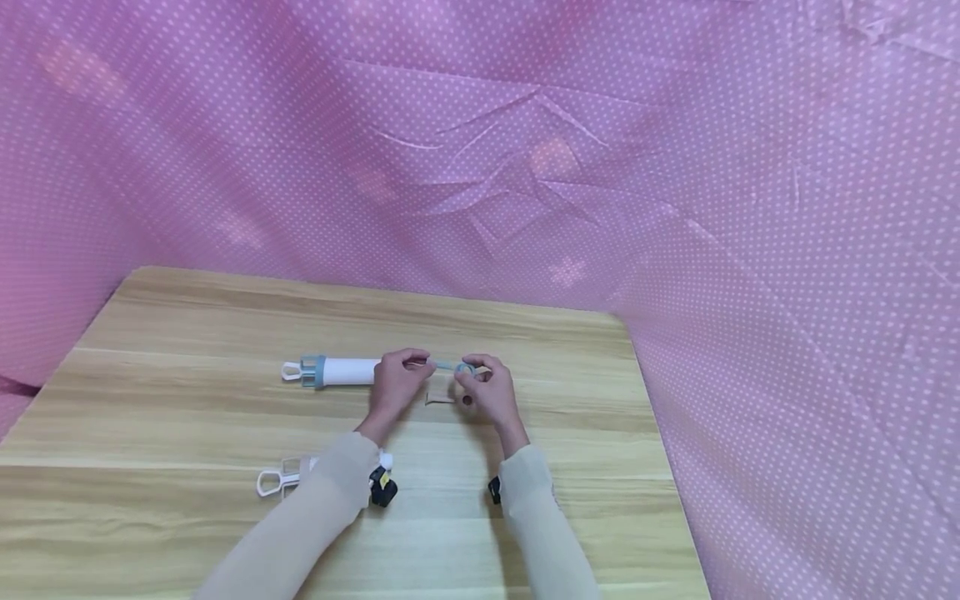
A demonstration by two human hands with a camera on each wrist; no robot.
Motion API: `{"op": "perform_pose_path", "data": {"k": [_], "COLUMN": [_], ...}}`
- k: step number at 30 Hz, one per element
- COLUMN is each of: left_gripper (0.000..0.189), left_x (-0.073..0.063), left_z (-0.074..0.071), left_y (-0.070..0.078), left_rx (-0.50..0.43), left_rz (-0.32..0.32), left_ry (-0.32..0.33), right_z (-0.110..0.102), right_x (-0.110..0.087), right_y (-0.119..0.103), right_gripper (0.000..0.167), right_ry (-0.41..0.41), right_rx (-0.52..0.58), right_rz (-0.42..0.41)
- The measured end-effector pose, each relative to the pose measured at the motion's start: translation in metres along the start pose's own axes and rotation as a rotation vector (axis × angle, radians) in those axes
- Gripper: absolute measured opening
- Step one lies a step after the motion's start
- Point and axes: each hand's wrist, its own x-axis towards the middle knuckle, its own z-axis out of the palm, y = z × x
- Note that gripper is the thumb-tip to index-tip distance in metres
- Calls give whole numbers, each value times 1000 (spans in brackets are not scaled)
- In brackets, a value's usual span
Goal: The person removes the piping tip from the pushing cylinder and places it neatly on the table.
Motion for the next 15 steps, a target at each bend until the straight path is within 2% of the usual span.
{"op": "perform_pose_path", "data": {"k": [7, 15], "left_gripper": [26, 27], "left_x": [-3, -7], "left_z": [9, 11], "left_y": [-3, -5], "left_rx": [12, 100], "left_rz": [21, -12], "left_ry": [24, 8], "right_z": [-2, -4], "right_x": [5, 9], "right_y": [12, 18], "right_gripper": [37, 34], "right_ry": [22, 28], "right_rx": [-27, -52], "right_rz": [21, 46]}}
